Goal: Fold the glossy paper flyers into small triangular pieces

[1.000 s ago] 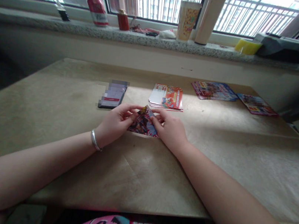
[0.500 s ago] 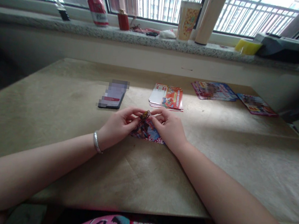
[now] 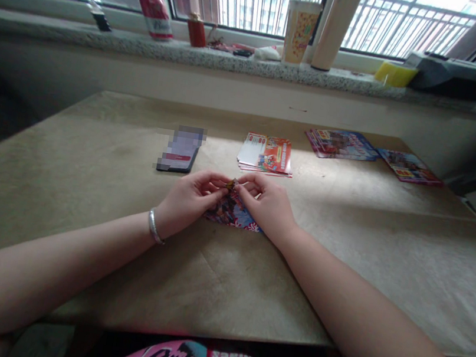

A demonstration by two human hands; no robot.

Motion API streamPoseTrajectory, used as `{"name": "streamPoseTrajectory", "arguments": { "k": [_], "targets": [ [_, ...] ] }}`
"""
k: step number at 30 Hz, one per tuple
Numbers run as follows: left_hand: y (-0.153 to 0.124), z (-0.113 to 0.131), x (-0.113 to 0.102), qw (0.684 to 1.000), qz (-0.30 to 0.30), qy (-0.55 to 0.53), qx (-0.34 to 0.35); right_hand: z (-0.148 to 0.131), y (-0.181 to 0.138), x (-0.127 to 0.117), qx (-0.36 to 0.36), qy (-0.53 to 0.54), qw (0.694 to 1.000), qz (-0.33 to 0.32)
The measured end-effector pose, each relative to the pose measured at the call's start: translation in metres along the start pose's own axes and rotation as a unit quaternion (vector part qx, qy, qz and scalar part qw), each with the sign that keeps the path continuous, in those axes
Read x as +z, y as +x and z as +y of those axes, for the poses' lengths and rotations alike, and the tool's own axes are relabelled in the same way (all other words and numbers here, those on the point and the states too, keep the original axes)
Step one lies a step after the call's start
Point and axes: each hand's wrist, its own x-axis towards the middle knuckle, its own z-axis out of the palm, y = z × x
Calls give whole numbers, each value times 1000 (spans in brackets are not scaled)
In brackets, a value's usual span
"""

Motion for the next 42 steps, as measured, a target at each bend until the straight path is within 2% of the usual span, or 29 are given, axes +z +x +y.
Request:
{"name": "streamPoseTrajectory", "arguments": {
  "k": [6, 11, 15, 19, 24, 29, 35, 38, 42],
  "targets": [
    [0, 1, 0, 1000, -7, -1, -10, -3, 1, -1, -29, -77, 996, 34],
    [1, 3, 0, 1000, -2, -13, -23, -1, 2, 2, -18, -31, 999, 24],
    [2, 3, 1, 997, 8, -65, -46, -1, 1, 1, -12, -14, 1000, 12],
    [2, 3, 1, 991, 14, -112, -71, -4, -2, -4, -33, -82, 996, 1],
    [0, 5, 2, 988, 23, -142, -61, -3, -3, -8, -62, -125, 990, 0],
    [-1, 6, 2, 988, 29, -139, -57, -4, -3, -9, -97, -170, 981, 9],
    [0, 4, 2, 991, 47, -111, -66, -11, -3, -11, -166, -253, 953, 9],
    [1, 4, 2, 993, 48, -94, -58, -12, -2, -11, -170, -241, 956, 9],
    [0, 4, 3, 994, 29, -82, -59, -8, 1, -9, -128, -179, 975, 19]
  ]
}}
